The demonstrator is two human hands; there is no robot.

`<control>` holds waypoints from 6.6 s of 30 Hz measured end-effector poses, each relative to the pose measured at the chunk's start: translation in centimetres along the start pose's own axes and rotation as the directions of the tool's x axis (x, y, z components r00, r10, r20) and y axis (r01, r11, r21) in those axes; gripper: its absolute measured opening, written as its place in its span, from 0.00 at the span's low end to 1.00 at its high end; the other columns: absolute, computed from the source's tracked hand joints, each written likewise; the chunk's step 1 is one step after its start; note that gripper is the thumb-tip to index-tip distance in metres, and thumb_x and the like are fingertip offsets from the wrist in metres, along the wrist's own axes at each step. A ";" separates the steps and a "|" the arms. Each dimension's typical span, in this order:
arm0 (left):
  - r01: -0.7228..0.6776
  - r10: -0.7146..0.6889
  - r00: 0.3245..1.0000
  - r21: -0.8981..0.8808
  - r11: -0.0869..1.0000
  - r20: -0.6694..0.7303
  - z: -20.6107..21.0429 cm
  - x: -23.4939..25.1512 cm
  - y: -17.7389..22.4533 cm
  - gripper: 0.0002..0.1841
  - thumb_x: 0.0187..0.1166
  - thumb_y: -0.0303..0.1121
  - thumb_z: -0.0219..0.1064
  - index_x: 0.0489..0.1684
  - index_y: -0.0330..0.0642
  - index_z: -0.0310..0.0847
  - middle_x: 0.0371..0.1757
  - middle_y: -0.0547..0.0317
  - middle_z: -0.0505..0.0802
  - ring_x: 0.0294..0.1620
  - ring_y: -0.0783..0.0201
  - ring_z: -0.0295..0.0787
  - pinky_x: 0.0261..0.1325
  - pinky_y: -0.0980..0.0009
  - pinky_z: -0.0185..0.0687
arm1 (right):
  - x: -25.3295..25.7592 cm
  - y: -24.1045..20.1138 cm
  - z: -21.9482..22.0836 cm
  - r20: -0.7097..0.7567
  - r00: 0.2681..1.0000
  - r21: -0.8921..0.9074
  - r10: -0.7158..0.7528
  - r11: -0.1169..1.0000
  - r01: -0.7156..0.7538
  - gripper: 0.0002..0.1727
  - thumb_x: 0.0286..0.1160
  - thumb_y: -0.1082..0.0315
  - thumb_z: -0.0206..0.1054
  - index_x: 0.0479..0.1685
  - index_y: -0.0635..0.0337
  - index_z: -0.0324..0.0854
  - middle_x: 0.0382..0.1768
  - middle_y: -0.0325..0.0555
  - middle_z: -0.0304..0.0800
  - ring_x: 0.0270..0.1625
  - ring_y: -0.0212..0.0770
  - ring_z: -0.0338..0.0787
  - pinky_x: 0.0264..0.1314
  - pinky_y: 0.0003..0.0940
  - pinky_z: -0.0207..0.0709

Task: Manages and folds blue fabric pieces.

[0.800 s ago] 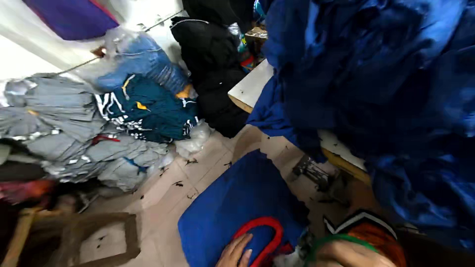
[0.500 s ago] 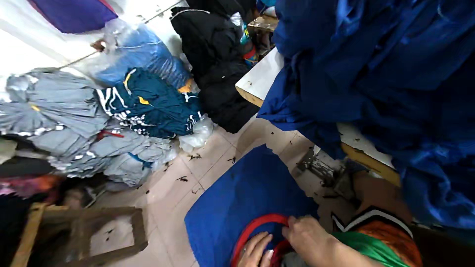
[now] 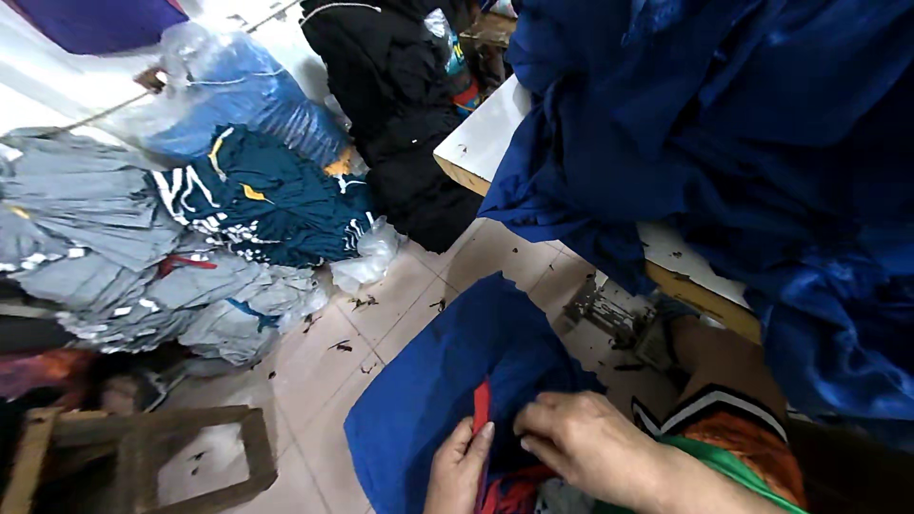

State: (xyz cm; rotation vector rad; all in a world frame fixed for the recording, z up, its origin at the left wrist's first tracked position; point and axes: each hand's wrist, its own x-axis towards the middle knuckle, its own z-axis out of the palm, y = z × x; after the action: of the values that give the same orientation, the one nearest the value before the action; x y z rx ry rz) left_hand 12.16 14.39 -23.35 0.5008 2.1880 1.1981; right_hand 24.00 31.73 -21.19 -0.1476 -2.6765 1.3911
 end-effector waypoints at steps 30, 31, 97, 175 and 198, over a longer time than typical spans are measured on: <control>-0.011 0.004 0.997 -0.107 0.994 -0.072 0.3 0.9 0.0 0.06 0.82 0.26 0.60 0.39 0.34 0.83 0.29 0.72 0.86 0.32 0.85 0.82 0.43 0.84 0.79 | -1.5 1.7 -0.3 0.605 0.687 -0.323 0.404 0.912 -0.252 0.17 0.81 0.81 0.57 0.66 0.71 0.81 0.57 0.75 0.86 0.60 0.76 0.87 0.60 0.72 0.78; -0.016 0.005 0.996 -0.123 0.992 -0.089 0.3 0.9 0.0 0.06 0.82 0.26 0.59 0.39 0.34 0.82 0.29 0.71 0.86 0.33 0.85 0.83 0.44 0.84 0.80 | -1.4 1.3 -0.6 0.609 0.680 -0.326 0.408 0.910 -0.255 0.17 0.82 0.81 0.57 0.65 0.70 0.82 0.57 0.74 0.86 0.60 0.75 0.87 0.60 0.71 0.78; 0.101 -0.096 0.994 0.109 0.989 -0.046 1.3 2.4 -1.8 0.19 0.79 0.30 0.65 0.64 0.26 0.79 0.49 0.46 0.92 0.49 0.63 0.90 0.57 0.62 0.85 | 2.2 1.3 0.2 0.105 0.989 -0.077 0.107 0.992 -0.099 0.14 0.85 0.70 0.62 0.62 0.64 0.85 0.62 0.64 0.86 0.58 0.62 0.91 0.57 0.55 0.85; 0.298 -0.278 0.951 -0.167 0.940 0.132 -0.3 5.0 -2.5 0.24 0.81 0.27 0.59 0.75 0.27 0.65 0.52 0.55 0.87 0.47 0.78 0.87 0.52 0.79 0.83 | 0.7 4.7 2.7 0.299 0.937 -0.320 0.183 0.944 -0.082 0.11 0.78 0.79 0.62 0.52 0.76 0.86 0.64 0.72 0.83 0.71 0.71 0.81 0.73 0.68 0.69; 0.333 -0.314 0.931 -0.079 0.940 0.187 -0.3 5.6 -1.8 0.32 0.68 0.24 0.69 0.75 0.28 0.66 0.57 0.49 0.89 0.53 0.70 0.89 0.56 0.72 0.86 | -0.9 6.7 2.0 -0.146 0.989 -0.178 0.002 0.984 -0.029 0.09 0.78 0.68 0.68 0.42 0.61 0.92 0.38 0.56 0.91 0.44 0.54 0.94 0.48 0.52 0.87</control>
State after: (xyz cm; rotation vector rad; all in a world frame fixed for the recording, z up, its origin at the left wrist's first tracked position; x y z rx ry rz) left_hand 7.62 16.48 -26.54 0.1777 1.9524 1.0464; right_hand 24.75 33.79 -27.90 -0.2760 -2.6800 1.0944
